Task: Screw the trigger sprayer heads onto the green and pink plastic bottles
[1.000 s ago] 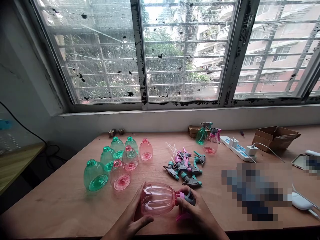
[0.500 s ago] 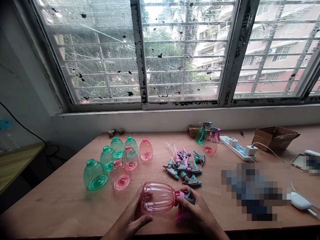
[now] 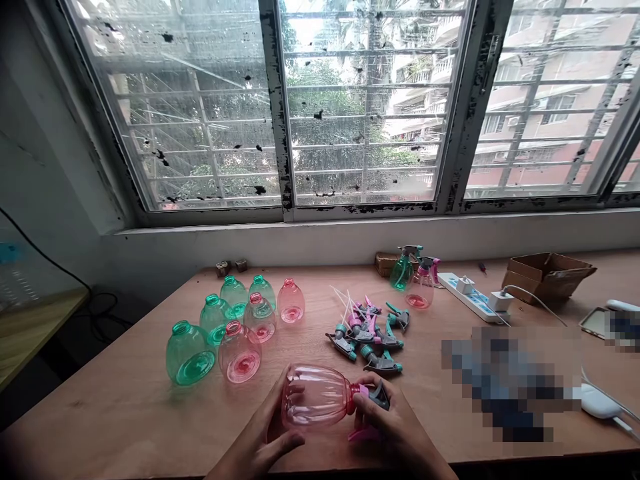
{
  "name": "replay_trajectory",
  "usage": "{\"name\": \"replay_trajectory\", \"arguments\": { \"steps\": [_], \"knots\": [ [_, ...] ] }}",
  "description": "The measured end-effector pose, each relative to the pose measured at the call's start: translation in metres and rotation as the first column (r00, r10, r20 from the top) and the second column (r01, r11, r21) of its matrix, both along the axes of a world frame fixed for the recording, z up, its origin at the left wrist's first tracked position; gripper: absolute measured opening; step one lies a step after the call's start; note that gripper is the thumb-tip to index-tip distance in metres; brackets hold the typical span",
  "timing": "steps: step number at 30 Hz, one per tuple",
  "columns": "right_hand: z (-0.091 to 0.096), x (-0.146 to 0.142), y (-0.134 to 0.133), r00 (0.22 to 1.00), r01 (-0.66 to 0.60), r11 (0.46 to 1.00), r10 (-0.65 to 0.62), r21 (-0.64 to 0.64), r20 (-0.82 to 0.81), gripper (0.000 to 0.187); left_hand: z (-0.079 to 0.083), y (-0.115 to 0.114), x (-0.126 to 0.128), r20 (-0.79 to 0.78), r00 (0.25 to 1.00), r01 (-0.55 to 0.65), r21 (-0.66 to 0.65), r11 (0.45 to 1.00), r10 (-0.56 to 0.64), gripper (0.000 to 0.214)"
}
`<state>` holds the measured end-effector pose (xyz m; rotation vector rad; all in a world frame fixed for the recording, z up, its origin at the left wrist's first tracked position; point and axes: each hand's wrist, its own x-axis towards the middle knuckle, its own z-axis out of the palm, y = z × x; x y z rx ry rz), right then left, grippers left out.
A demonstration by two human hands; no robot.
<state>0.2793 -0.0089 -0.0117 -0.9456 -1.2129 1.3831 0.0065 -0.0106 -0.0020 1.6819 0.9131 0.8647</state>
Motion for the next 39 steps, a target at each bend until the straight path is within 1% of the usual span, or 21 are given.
{"name": "replay_trajectory", "arguments": {
  "steps": [4,6,9,10,14,20,23,25,30,34,36,39],
  "knots": [
    [0.0,-0.002,0.0,0.999,-0.021,0.999,0.02,-0.032,-0.046,0.041,-0.001,0.0,0.001,0.0,0.999,-0.032,0.063,0.997,0.032,0.089],
    [-0.001,-0.002,-0.001,0.999,-0.024,0.998,0.021,-0.055,-0.047,0.044,0.0,-0.002,0.001,-0.019,0.999,-0.036,0.08,0.996,0.038,0.088],
    [-0.002,-0.002,-0.001,0.998,-0.02,0.997,0.016,-0.075,-0.053,0.046,0.004,-0.004,0.0,-0.03,0.999,-0.019,0.053,0.998,0.02,0.103],
    [-0.003,-0.002,0.0,0.998,-0.024,0.997,0.02,-0.072,-0.056,0.045,0.005,-0.004,-0.001,-0.021,1.0,-0.012,0.039,0.999,0.013,0.105],
    [-0.003,-0.001,0.0,0.998,-0.035,0.998,0.032,-0.044,-0.057,0.042,0.007,-0.003,-0.001,-0.026,1.0,-0.017,0.028,0.999,0.017,0.095],
    [-0.003,-0.001,0.0,0.997,-0.051,0.997,0.047,-0.055,-0.06,0.043,0.006,-0.002,0.001,-0.029,0.999,-0.035,0.091,0.995,0.038,0.09],
    [-0.002,-0.002,-0.001,0.999,-0.032,0.998,0.03,-0.063,-0.037,0.047,0.008,-0.004,0.001,-0.065,0.997,-0.037,0.089,0.995,0.043,0.097],
    [-0.001,-0.002,-0.001,0.999,-0.026,0.998,0.024,-0.059,-0.032,0.046,0.01,-0.005,0.001,-0.067,0.997,-0.037,0.073,0.997,0.042,0.101],
    [-0.002,-0.003,0.0,0.998,-0.032,0.998,0.029,-0.059,-0.052,0.043,0.012,-0.003,0.001,-0.036,0.998,-0.044,0.043,0.998,0.046,0.085],
    [-0.004,-0.003,0.0,0.998,-0.039,0.998,0.035,-0.055,-0.056,0.044,0.008,-0.003,0.0,-0.032,0.998,-0.053,0.082,0.995,0.056,0.082],
    [-0.005,-0.002,0.001,0.998,-0.046,0.998,0.044,-0.052,-0.053,0.042,0.007,-0.003,0.0,-0.037,0.998,-0.051,0.094,0.994,0.055,0.085],
    [-0.005,-0.002,0.001,0.997,-0.05,0.998,0.047,-0.046,-0.065,0.041,0.008,-0.004,0.001,-0.037,0.998,-0.042,0.065,0.997,0.044,0.091]
  ]
}}
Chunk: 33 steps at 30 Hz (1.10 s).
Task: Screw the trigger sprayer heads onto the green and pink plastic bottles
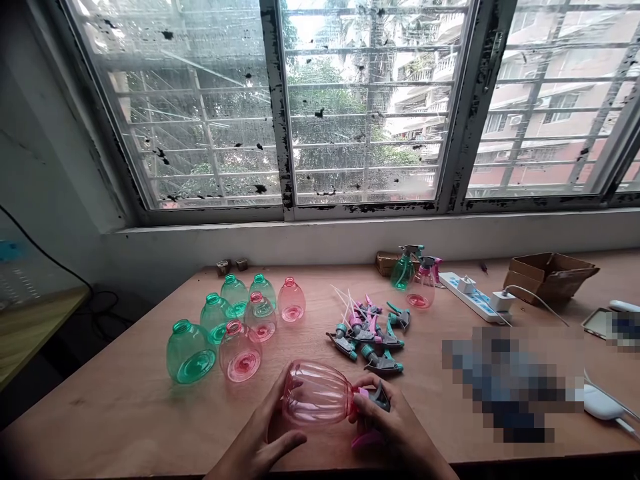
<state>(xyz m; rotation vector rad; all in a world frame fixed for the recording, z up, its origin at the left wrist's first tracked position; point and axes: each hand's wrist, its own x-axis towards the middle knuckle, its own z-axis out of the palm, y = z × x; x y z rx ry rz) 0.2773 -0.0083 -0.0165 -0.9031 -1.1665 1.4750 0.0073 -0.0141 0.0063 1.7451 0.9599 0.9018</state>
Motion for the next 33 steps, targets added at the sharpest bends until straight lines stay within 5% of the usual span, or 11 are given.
{"name": "replay_trajectory", "arguments": {
  "steps": [7,13,18,23,33],
  "knots": [
    [0.004,-0.0002,-0.0007,0.999,0.015,1.0,-0.016,0.007,0.047,0.046,0.0021,0.0015,0.0015,0.025,1.0,-0.015,0.024,1.0,0.014,0.074],
    [0.0066,-0.0002,-0.0021,0.999,-0.004,1.0,0.004,-0.011,0.048,0.046,-0.0003,0.003,0.0014,-0.007,1.0,-0.015,0.021,1.0,0.015,0.084],
    [0.0056,0.0003,-0.0017,0.999,-0.023,1.0,0.023,0.014,0.032,0.04,0.0012,0.006,0.0021,0.047,0.999,-0.008,0.044,0.999,0.005,0.062],
    [0.0018,0.0018,-0.0005,0.999,-0.039,0.999,0.039,0.018,0.017,0.038,0.0047,0.0035,0.0015,-0.002,1.0,-0.027,0.052,0.998,0.027,0.078],
    [0.0034,0.001,-0.0009,0.998,-0.038,0.998,0.036,0.044,0.049,0.037,-0.0013,0.0057,0.0013,0.087,0.996,-0.012,0.0,1.0,0.012,0.066]
  ]
}}
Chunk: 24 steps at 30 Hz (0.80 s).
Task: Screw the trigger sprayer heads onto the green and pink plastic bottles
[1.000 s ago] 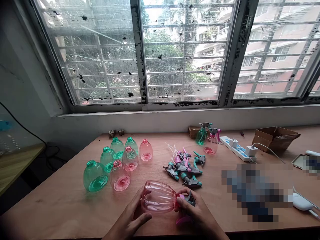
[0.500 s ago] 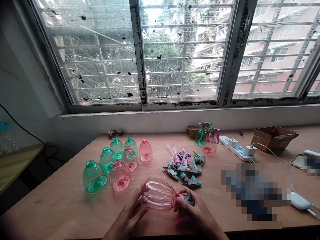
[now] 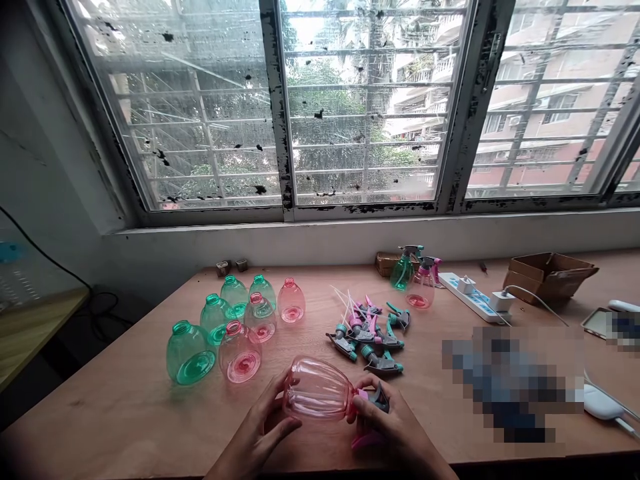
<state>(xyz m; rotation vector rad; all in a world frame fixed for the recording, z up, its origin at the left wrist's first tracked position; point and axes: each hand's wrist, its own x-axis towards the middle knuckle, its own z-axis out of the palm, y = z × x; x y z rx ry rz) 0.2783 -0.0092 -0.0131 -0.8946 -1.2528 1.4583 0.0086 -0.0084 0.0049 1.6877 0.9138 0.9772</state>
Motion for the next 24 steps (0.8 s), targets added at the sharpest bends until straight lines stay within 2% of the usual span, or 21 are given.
{"name": "replay_trajectory", "arguments": {
  "steps": [3,8,11,15,19,24],
  "knots": [
    [-0.002,0.001,0.001,1.0,-0.018,1.0,0.018,-0.003,0.01,0.039,-0.001,-0.002,-0.001,0.01,1.0,0.002,0.024,1.0,-0.002,0.065],
    [-0.005,0.002,0.002,0.999,-0.028,1.0,0.029,-0.006,0.031,0.04,0.003,-0.005,-0.001,-0.03,1.0,0.009,0.025,1.0,-0.008,0.08],
    [-0.006,0.003,0.002,0.999,-0.015,1.0,0.015,0.002,0.051,0.04,0.003,-0.002,0.001,0.034,0.999,0.002,-0.013,1.0,-0.002,0.073],
    [-0.005,0.004,0.0,0.998,0.011,1.0,-0.012,0.028,0.057,0.043,0.0,0.002,0.003,0.132,0.991,0.04,-0.02,0.999,-0.037,0.079],
    [-0.002,0.004,-0.002,0.997,0.026,0.999,-0.027,0.023,0.077,0.049,-0.005,0.002,0.003,0.12,0.991,0.056,0.005,0.998,-0.057,0.082],
    [0.003,0.002,-0.003,0.996,0.019,1.0,-0.019,0.004,0.092,0.051,-0.01,-0.001,0.0,0.062,0.998,0.021,0.018,1.0,-0.022,0.106]
  ]
}}
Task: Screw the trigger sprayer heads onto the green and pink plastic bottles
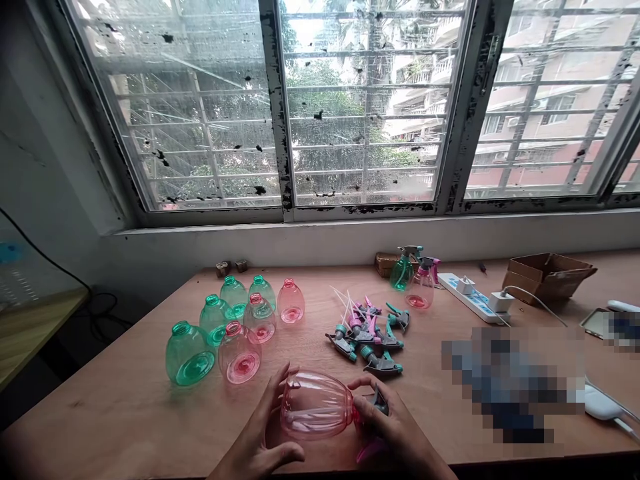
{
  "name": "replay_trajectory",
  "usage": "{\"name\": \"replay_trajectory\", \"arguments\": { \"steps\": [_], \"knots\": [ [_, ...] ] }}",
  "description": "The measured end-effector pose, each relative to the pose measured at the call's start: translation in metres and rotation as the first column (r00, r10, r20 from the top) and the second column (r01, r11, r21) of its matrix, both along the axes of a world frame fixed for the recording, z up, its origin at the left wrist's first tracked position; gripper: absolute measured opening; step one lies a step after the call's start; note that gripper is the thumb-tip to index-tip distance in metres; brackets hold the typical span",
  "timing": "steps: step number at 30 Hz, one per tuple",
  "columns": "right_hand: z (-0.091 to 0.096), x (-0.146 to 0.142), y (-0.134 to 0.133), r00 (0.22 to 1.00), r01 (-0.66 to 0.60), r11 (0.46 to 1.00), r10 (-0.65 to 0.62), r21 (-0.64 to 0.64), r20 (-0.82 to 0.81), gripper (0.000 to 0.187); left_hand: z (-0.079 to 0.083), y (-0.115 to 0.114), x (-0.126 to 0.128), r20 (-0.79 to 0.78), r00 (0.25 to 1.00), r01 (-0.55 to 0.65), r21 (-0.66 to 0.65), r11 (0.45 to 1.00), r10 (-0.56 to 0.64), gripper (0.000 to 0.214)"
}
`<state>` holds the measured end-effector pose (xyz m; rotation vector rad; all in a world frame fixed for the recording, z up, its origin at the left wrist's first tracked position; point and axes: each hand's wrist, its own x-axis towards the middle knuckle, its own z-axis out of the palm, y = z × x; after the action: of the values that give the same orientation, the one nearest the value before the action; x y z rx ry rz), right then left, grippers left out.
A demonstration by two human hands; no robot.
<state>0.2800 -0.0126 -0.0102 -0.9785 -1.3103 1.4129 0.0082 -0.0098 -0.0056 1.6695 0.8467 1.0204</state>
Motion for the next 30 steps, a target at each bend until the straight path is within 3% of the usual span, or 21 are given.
{"name": "replay_trajectory", "arguments": {
  "steps": [7,13,17,21,27,30],
  "knots": [
    [0.002,0.0,-0.001,0.997,0.031,1.0,-0.031,0.002,0.066,0.051,0.007,0.001,-0.003,-0.065,0.998,-0.012,-0.138,0.99,0.003,0.089],
    [-0.003,0.003,0.002,0.999,0.031,1.0,-0.031,0.007,0.021,0.05,0.01,-0.001,0.004,0.033,0.998,0.048,-0.042,0.998,-0.047,0.093],
    [-0.005,0.003,0.003,1.0,0.027,1.0,-0.027,-0.013,-0.003,0.049,0.009,-0.001,0.004,0.014,1.0,0.026,0.001,1.0,-0.026,0.092],
    [-0.006,0.002,0.003,0.999,0.02,1.0,-0.021,-0.016,-0.033,0.047,0.008,-0.001,-0.001,0.011,1.0,0.019,-0.047,0.999,-0.018,0.104],
    [-0.004,0.0,0.002,0.997,0.021,0.999,-0.023,-0.032,-0.076,0.046,0.013,0.0,-0.003,-0.012,1.0,0.022,-0.155,0.988,-0.024,0.079],
    [-0.003,0.0,0.002,0.997,0.045,0.999,-0.046,-0.024,-0.054,0.045,0.013,0.001,-0.002,-0.007,0.999,0.038,-0.131,0.991,-0.039,0.085]
  ]
}}
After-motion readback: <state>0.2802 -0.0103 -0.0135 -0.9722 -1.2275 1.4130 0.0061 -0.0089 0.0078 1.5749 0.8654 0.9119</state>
